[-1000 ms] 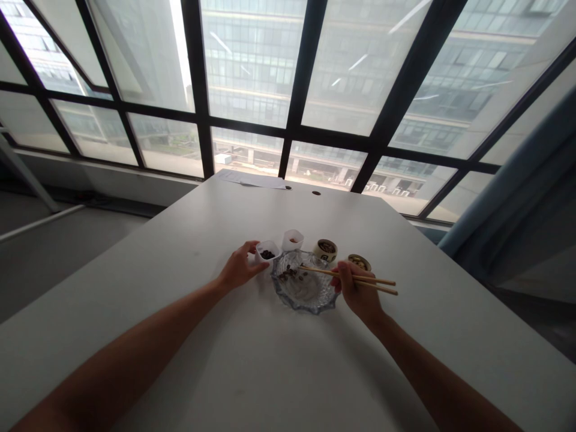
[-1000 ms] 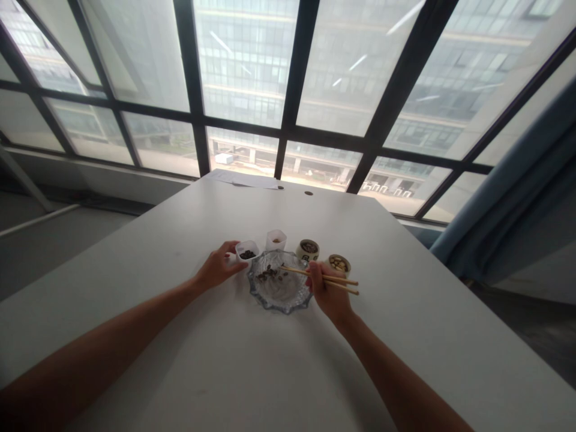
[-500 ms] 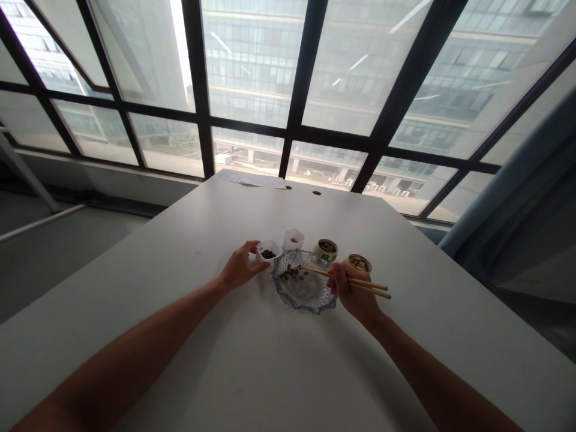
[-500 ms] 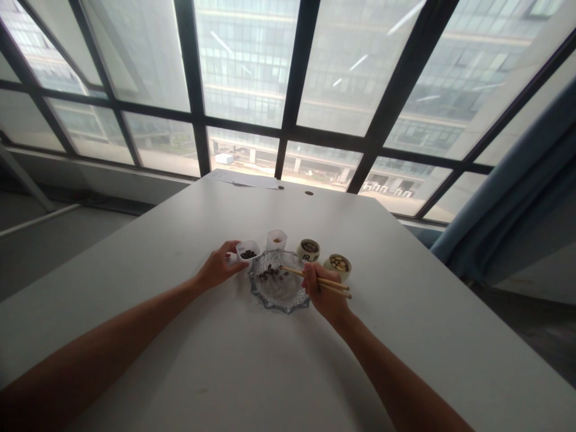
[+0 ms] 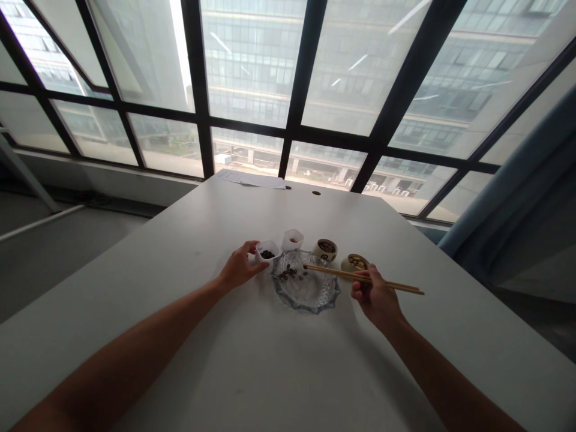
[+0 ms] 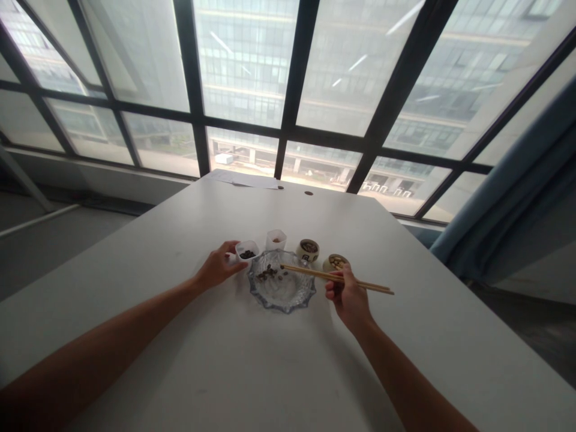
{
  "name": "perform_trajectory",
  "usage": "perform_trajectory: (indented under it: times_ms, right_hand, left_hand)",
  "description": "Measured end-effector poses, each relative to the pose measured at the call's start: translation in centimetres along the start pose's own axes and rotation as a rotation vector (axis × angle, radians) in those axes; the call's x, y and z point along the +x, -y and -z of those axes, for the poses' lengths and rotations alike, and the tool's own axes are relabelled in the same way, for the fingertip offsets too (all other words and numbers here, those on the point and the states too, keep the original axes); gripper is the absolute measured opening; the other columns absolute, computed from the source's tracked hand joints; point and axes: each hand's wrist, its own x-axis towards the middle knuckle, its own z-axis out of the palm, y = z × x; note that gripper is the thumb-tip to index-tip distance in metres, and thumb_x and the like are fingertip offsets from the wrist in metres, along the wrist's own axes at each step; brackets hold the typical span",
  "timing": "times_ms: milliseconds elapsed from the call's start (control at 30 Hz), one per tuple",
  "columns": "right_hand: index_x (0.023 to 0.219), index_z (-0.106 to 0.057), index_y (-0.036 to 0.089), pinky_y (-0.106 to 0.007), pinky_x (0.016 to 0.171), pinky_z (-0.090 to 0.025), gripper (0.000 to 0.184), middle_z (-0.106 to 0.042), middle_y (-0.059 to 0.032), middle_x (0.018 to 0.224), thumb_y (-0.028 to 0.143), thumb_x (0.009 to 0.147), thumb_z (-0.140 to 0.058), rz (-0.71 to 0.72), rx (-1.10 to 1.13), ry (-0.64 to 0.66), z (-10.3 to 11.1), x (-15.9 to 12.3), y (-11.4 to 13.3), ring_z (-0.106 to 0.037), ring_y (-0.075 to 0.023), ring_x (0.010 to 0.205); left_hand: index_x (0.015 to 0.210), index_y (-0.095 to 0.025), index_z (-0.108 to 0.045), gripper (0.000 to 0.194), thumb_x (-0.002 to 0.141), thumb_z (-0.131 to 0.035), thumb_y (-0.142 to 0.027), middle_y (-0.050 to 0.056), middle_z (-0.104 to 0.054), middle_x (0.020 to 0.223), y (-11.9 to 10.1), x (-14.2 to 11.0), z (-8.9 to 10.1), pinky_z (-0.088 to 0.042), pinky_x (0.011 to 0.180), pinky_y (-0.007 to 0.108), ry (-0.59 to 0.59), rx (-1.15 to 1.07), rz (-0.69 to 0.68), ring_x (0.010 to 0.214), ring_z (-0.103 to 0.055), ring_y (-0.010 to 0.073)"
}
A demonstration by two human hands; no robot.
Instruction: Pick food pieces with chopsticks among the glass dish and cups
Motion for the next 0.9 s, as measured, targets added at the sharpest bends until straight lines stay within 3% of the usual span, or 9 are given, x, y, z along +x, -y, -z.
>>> perform_trajectory:
  times_ms: [100, 200, 333, 433, 500, 633, 733, 800, 900]
  right_hand:
    - [0.063, -0.058, 0.017, -0.017, 0.034, -0.042, 0.042, -0.055, 0.0004, 0.046, 0.052, 0.083, -0.070, 0.048, 0.022, 0.016, 1.0, -0.3, -0.3, -0.050, -0.0093, 0.039]
    - [0.064, -0.059, 0.017, -0.019, 0.034, -0.043, 0.049, -0.057, -0.0002, 0.047, 0.063, 0.075, -0.073, 0.217, 0.006, 0.008, 1.8, -0.8, -0.4, -0.054, -0.0116, 0.041]
    - [0.072, -0.064, 0.016, -0.024, 0.039, -0.048, 0.054, -0.062, -0.0030, 0.051, 0.067, 0.087, -0.056, 0.718, -0.275, 0.091, 2.0, -2.1, 0.1, -0.057, -0.0138, 0.041]
    - [0.081, -0.067, 0.018, -0.025, 0.045, -0.052, 0.042, -0.067, -0.0032, 0.058, 0.053, 0.097, -0.049, 1.131, -0.534, 0.266, 1.2, -3.2, 0.5, -0.063, -0.0144, 0.046]
    - [0.085, -0.066, 0.020, -0.024, 0.045, -0.052, 0.036, -0.068, -0.0023, 0.061, 0.044, 0.101, -0.045, 1.266, -0.608, 0.397, 0.1, -3.6, 0.6, -0.064, -0.0140, 0.048]
    - [0.088, -0.064, 0.021, -0.023, 0.046, -0.050, 0.031, -0.067, -0.0013, 0.062, 0.036, 0.103, -0.041, 1.320, -0.609, 0.568, -3.0, -3.7, 0.1, -0.063, -0.0132, 0.049]
    - [0.089, -0.064, 0.022, -0.024, 0.049, -0.049, 0.029, -0.067, -0.0008, 0.064, 0.034, 0.103, -0.042, 1.324, -0.574, 0.622, -5.0, -3.2, -0.7, -0.063, -0.0130, 0.051]
    - [0.087, -0.065, 0.021, -0.024, 0.052, -0.049, 0.029, -0.067, -0.0011, 0.066, 0.036, 0.101, -0.045, 1.255, -0.630, 0.619, -6.2, -2.7, -1.3, -0.063, -0.0138, 0.054]
    - [0.083, -0.066, 0.021, -0.025, 0.053, -0.047, 0.031, -0.067, -0.0011, 0.065, 0.044, 0.098, -0.052, 1.024, -0.806, 0.660, -7.3, -2.0, -2.1, -0.062, -0.0144, 0.056]
  left_hand:
    - [0.130, -0.017, -0.051, 0.069, 0.072, -0.075, -0.046, 0.010, -0.070, 0.104, 0.1, 0.0, -0.1, -0.053, 0.087, 0.038, -0.006, -0.009, -0.009, 0.097, -0.067, 0.0233]
    - [0.137, -0.017, -0.046, 0.076, 0.072, -0.074, -0.045, 0.010, -0.069, 0.106, 0.3, 0.0, -0.2, -0.055, 0.086, 0.039, -0.027, -0.007, -0.031, 0.098, -0.067, 0.0233]
    - [0.134, -0.018, -0.049, 0.069, 0.073, -0.073, -0.039, 0.011, -0.068, 0.112, 0.6, 0.0, -0.3, -0.055, 0.086, 0.038, -0.052, 0.015, -0.070, 0.102, -0.066, 0.0239]
    - [0.128, -0.019, -0.054, 0.061, 0.072, -0.073, -0.034, 0.011, -0.067, 0.116, 0.6, 0.0, -0.4, -0.056, 0.085, 0.038, -0.051, 0.020, -0.084, 0.101, -0.066, 0.0239]
    - [0.127, -0.019, -0.055, 0.060, 0.072, -0.074, -0.034, 0.010, -0.068, 0.115, 0.6, 0.0, -0.4, -0.056, 0.085, 0.037, -0.051, 0.017, -0.082, 0.100, -0.066, 0.0238]
    - [0.125, -0.018, -0.056, 0.059, 0.071, -0.074, -0.034, 0.011, -0.068, 0.114, 0.6, 0.0, -0.4, -0.056, 0.085, 0.038, -0.052, 0.019, -0.074, 0.100, -0.066, 0.0242]
    - [0.125, -0.018, -0.056, 0.059, 0.071, -0.074, -0.036, 0.011, -0.068, 0.113, 0.6, 0.1, -0.4, -0.055, 0.084, 0.039, -0.044, 0.011, -0.071, 0.100, -0.066, 0.0245]
    - [0.125, -0.018, -0.056, 0.060, 0.072, -0.075, -0.037, 0.011, -0.068, 0.113, 0.5, 0.0, -0.4, -0.055, 0.085, 0.039, -0.039, 0.004, -0.069, 0.100, -0.066, 0.0244]
    - [0.125, -0.019, -0.056, 0.060, 0.072, -0.075, -0.038, 0.010, -0.068, 0.114, 0.3, 0.0, -0.3, -0.055, 0.086, 0.038, -0.042, -0.004, -0.069, 0.101, -0.065, 0.0240]
